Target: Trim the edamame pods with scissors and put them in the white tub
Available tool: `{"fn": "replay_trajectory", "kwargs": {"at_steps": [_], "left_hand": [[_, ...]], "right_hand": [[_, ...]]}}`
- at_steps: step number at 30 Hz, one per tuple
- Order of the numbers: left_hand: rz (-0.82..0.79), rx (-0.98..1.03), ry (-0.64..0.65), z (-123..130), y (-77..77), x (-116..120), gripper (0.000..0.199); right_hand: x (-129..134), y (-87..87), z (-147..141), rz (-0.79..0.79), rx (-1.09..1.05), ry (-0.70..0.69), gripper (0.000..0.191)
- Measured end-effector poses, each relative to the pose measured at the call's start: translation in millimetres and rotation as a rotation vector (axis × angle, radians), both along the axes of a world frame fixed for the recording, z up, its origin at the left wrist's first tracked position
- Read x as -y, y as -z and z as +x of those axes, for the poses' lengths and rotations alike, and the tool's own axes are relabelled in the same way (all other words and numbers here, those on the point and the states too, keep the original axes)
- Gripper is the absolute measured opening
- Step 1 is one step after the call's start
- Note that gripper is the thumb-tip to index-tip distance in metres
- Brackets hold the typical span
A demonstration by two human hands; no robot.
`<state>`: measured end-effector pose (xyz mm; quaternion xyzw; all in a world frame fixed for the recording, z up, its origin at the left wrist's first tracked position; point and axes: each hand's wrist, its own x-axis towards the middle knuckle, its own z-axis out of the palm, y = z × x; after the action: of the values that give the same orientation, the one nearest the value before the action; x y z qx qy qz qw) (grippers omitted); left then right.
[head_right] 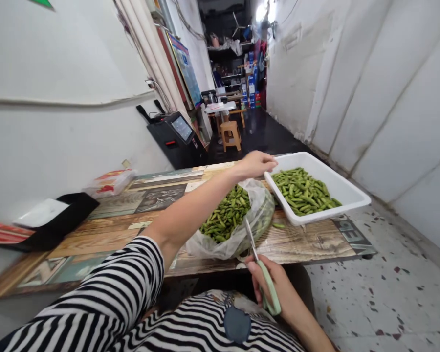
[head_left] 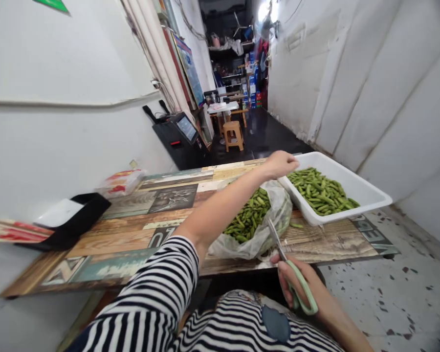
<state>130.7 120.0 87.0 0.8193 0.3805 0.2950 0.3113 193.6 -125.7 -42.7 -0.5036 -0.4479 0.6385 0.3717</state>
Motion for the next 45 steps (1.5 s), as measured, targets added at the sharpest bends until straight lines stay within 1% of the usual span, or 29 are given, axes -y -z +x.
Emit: {"fn": "replay_trajectory", "kwargs": {"at_steps": [1, 2, 3, 4, 5, 6, 7, 8, 9, 10, 12, 14, 16, 19, 22, 24, 27, 30, 33, 36, 39, 40, 42, 43, 45], "left_hand": [[0.067, -0.058, 0.002, -25.1, -2.8, -1.3, 0.026], [0.128, -0.108, -0.039, -52.9, -4.2, -2.8, 0.028], [0.164, -0.155, -0.110, -82.0, -3.2, -4.5, 0.032], [0.170, -0.208, -0.192, -110.7, 1.1, -6.4, 0.040], [0.128, -0.274, -0.287, -137.4, 8.9, -8.5, 0.052], [0.049, -0.331, -0.376, -160.4, 20.0, -10.7, 0.063], [-0.037, -0.351, -0.444, -178.5, 33.9, -12.9, 0.070], [-0.108, -0.321, -0.465, -190.9, 49.3, -15.1, 0.071], [-0.177, -0.254, -0.441, -197.4, 65.1, -17.3, 0.065], [-0.242, -0.168, -0.380, -198.5, 80.0, -19.4, 0.057], [-0.278, 0.017, -0.277, -187.8, 103.1, -23.5, 0.042], [-0.257, 0.097, -0.254, -168.9, 114.6, -26.5, 0.034], [-0.227, 0.101, -0.273, -151.4, 115.7, -26.9, 0.030], [-0.177, 0.079, -0.268, -138.8, 108.0, -17.7, 0.030], [-0.057, -0.062, -0.214, -141.3, 101.2, 4.0, 0.031], [0.016, -0.145, -0.184, -146.7, 99.6, 21.2, 0.029], [0.013, -0.159, -0.195, -155.4, 101.1, 44.1, 0.032], [-0.021, -0.171, -0.317, -161.8, 105.9, 61.4, 0.034], [-0.012, -0.141, -0.509, -165.2, 113.9, 71.3, 0.032], [-0.087, 0.013, -0.675, -170.0, 124.7, 71.8, 0.031], [-0.193, 0.194, -0.739, -181.2, 135.7, 68.1, 0.033], [-0.187, 0.204, -0.739, -186.4, 138.3, 67.6, 0.033], [-0.112, 0.107, -0.689, -197.9, 140.6, 69.5, 0.030], [-0.067, 0.021, -0.640, -203.5, 139.7, 71.9, 0.032], [-0.017, -0.152, -0.564, -212.4, 133.9, 78.9, 0.047]], "right_hand": [[-1.8, 4.1, 0.6, 0.000, -0.018, 0.031, 0.050], [-4.0, 8.5, 1.1, 0.003, -0.030, 0.060, 0.050], [-6.3, 12.7, 1.5, 0.002, -0.035, 0.090, 0.050], [-8.8, 16.4, 1.7, -0.001, -0.040, 0.114, 0.049], [-11.2, 19.2, 1.7, -0.005, -0.040, 0.134, 0.049], [-13.6, 21.0, 1.4, -0.008, -0.038, 0.150, 0.050], [-15.9, 21.8, 0.7, -0.008, -0.036, 0.160, 0.051], [-18.2, 21.9, -0.3, -0.007, -0.033, 0.166, 0.051], [-20.6, 21.5, -1.8, -0.006, -0.032, 0.172, 0.051], [-23.2, 20.9, -3.5, -0.004, -0.030, 0.185, 0.051], [-29.2, 19.8, -7.3, 0.010, -0.015, 0.232, 0.050], [-35.8, 19.1, -11.0, 0.042, 0.018, 0.302, 0.047], [-42.1, 17.8, -13.9, 0.060, 0.039, 0.332, 0.045], [-48.9, 13.9, -16.6, 0.064, 0.059, 0.331, 0.044], [-51.7, 10.3, -17.0, 0.073, 0.118, 0.313, 0.043], [-52.3, 9.5, -15.9, 0.092, 0.170, 0.305, 0.043], [-53.1, 8.8, -13.1, 0.107, 0.219, 0.311, 0.044], [-58.3, 5.3, -10.2, 0.179, 0.331, 0.308, 0.044], [-72.0, 2.1, -7.6, 0.254, 0.454, 0.310, 0.041], [-92.4, 4.8, -5.0, 0.299, 0.538, 0.294, 0.038], [-109.2, 11.3, -2.5, 0.321, 0.579, 0.287, 0.044], [-111.6, 12.8, -1.6, 0.325, 0.591, 0.286, 0.047], [-108.8, 13.5, 0.4, 0.334, 0.617, 0.279, 0.050], [-103.2, 12.4, 1.6, 0.336, 0.630, 0.261, 0.050], [-84.3, 8.2, 4.4, 0.333, 0.681, 0.225, 0.053]]}}
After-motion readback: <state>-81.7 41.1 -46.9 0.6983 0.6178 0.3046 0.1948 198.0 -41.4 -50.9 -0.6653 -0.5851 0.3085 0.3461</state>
